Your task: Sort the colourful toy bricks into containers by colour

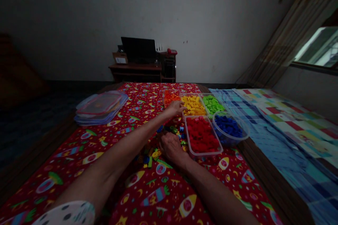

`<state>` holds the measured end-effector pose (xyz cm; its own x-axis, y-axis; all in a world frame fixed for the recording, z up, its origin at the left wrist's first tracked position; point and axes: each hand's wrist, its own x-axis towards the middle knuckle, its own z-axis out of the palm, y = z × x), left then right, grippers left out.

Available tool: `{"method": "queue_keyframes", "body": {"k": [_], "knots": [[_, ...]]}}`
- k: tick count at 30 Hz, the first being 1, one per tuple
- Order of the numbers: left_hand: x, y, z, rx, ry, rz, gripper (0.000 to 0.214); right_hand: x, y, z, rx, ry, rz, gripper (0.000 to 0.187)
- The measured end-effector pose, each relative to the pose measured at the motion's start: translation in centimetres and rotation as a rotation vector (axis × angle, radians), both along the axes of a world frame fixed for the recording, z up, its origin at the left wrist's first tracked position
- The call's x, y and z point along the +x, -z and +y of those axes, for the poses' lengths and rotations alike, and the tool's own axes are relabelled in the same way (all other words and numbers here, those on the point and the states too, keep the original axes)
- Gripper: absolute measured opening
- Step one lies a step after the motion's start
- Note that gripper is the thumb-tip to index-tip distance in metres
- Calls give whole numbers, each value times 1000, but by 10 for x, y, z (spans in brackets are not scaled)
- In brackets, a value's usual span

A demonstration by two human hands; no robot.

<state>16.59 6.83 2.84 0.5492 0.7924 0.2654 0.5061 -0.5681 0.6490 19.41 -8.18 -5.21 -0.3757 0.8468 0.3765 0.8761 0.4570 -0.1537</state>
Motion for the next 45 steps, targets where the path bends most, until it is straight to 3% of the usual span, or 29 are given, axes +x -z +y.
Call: {"method": "queue_keyframes", "body": {"k": [3, 7, 12, 16, 25, 31, 35, 39, 45], "knots": [[-27, -3, -10, 87, -45, 66, 31, -1, -7, -1, -24, 14, -17, 15], [-84, 0, -31, 124, -65, 181, 33, -3, -14, -2, -30, 18, -6, 17], [-158, 22, -62, -2, -55, 226, 33, -2, -14, -2, -33, 3, 19, 17], [-193, 38, -87, -8, -34, 224, 28, -2, -15, -2, -35, 4, 17, 17], [-197, 50, -123, 127, 98, 246, 20, -1, -25, -6, -50, 14, 4, 14], [-188, 60, -125, 233, 123, 279, 20, 1, -22, -5, -13, 40, 43, 15], [-180, 56, -123, 279, 109, 297, 18, 2, -19, -4, 3, 25, 57, 14], [-187, 50, -125, 251, 46, 239, 20, 2, -17, -3, 2, 33, 69, 14], [-208, 55, -153, 169, 103, 290, 24, 3, -16, -3, 9, 15, 95, 15]]}}
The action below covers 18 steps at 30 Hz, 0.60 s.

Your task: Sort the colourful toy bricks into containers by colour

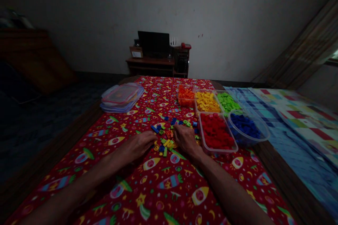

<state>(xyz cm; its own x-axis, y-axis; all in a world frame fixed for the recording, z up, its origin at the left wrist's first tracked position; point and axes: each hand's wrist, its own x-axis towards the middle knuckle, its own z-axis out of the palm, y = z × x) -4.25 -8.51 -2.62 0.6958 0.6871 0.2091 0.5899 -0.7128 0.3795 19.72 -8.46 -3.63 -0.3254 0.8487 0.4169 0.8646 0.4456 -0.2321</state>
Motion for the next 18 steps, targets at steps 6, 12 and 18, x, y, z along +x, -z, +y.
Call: {"method": "queue_keyframes", "body": {"k": [6, 12, 18], "knots": [[-3, 1, -24, 37, 35, 100, 30, -1, -2, 0, -18, 0, -16, 14], [8, -9, -19, -81, 86, 99, 27, -1, 3, 2, -3, 13, -22, 16], [17, -12, -12, -125, 74, 99, 24, -1, 1, 1, -23, 0, -4, 17]]}}
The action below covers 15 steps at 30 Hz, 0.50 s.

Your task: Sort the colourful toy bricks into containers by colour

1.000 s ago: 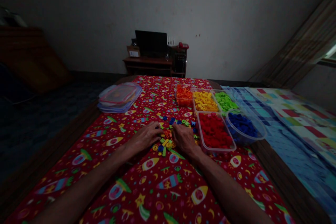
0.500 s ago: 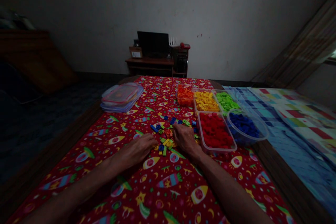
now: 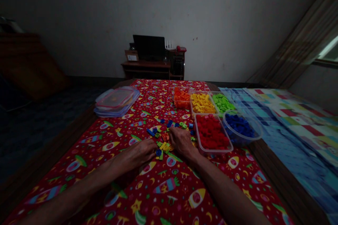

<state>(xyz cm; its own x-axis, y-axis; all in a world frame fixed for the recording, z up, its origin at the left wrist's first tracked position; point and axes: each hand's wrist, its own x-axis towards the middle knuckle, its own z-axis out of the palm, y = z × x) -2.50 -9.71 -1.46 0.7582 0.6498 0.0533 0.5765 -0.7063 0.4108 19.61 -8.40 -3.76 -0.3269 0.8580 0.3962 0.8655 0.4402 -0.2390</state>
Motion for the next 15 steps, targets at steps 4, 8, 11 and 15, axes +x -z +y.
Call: {"method": "queue_keyframes", "body": {"k": [4, 8, 11, 15], "knots": [[-3, -12, 24, 22, -59, -56, 25, -1, -4, -2, -26, 7, -13, 17], [12, -35, 63, 30, -184, -115, 30, -2, -4, -1, -21, 1, -15, 18], [45, -49, 90, 31, -185, -177, 30, -3, -6, -1, -34, -1, -15, 16], [109, -56, 122, 96, -69, -218, 24, -3, -9, -1, -69, 12, -35, 16]]}}
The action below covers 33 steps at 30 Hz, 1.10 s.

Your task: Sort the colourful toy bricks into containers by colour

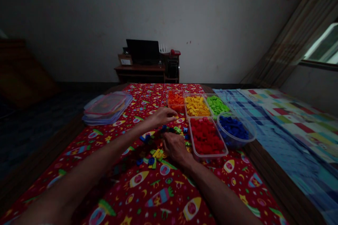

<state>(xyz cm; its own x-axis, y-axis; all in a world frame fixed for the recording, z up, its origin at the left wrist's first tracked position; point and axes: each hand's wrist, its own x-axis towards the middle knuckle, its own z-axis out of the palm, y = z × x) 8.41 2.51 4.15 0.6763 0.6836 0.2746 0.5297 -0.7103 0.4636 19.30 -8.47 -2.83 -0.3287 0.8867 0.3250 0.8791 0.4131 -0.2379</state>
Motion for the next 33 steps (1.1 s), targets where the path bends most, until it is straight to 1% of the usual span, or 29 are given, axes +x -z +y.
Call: {"method": "queue_keyframes", "body": {"k": [2, 4, 6, 8, 10, 11, 13, 15, 16, 18, 21, 24, 26, 28, 30, 33], "knots": [[33, 1, 15, 30, 68, 13, 20, 0, 0, 1, -22, 0, -18, 17], [62, 4, 28, 64, 56, -4, 19, 1, 1, 1, -28, 6, -32, 18], [82, 6, 39, 80, 25, -9, 20, 1, 3, 2, -19, 10, -39, 17], [90, 6, 47, 110, 3, -29, 24, 2, 5, 2, 1, 6, -30, 16], [85, 5, 49, 155, -7, -62, 28, 2, 5, 2, 23, -4, -12, 16], [77, 4, 48, 178, -6, -75, 27, 2, 5, 2, 31, -8, -2, 16], [54, 2, 39, 198, 10, -72, 25, 2, 5, 2, 40, -11, 12, 15], [21, 1, 24, 176, 28, -30, 23, 2, 4, 2, 37, -9, 21, 16], [3, 2, 14, 155, 17, -14, 24, 2, 4, 2, 36, -10, 26, 17], [-35, 5, -11, 88, -19, 5, 25, 2, 3, 1, 33, -16, 33, 18], [-87, 15, -54, -65, 2, 67, 23, 3, 1, 0, 22, -17, 37, 18], [-125, 27, -96, -146, 40, 87, 21, 3, 1, -1, 18, -14, 44, 17], [-140, 36, -117, -178, 70, 110, 21, 3, 3, -1, 28, -17, 43, 16], [-148, 46, -131, -182, 87, 129, 22, 4, 5, 0, 44, -18, 36, 17], [-150, 55, -139, -159, 73, 139, 23, 4, 8, 1, 57, -15, 31, 19], [-144, 64, -144, -117, 6, 149, 24, 5, 9, 1, 67, -27, 47, 21]]}}
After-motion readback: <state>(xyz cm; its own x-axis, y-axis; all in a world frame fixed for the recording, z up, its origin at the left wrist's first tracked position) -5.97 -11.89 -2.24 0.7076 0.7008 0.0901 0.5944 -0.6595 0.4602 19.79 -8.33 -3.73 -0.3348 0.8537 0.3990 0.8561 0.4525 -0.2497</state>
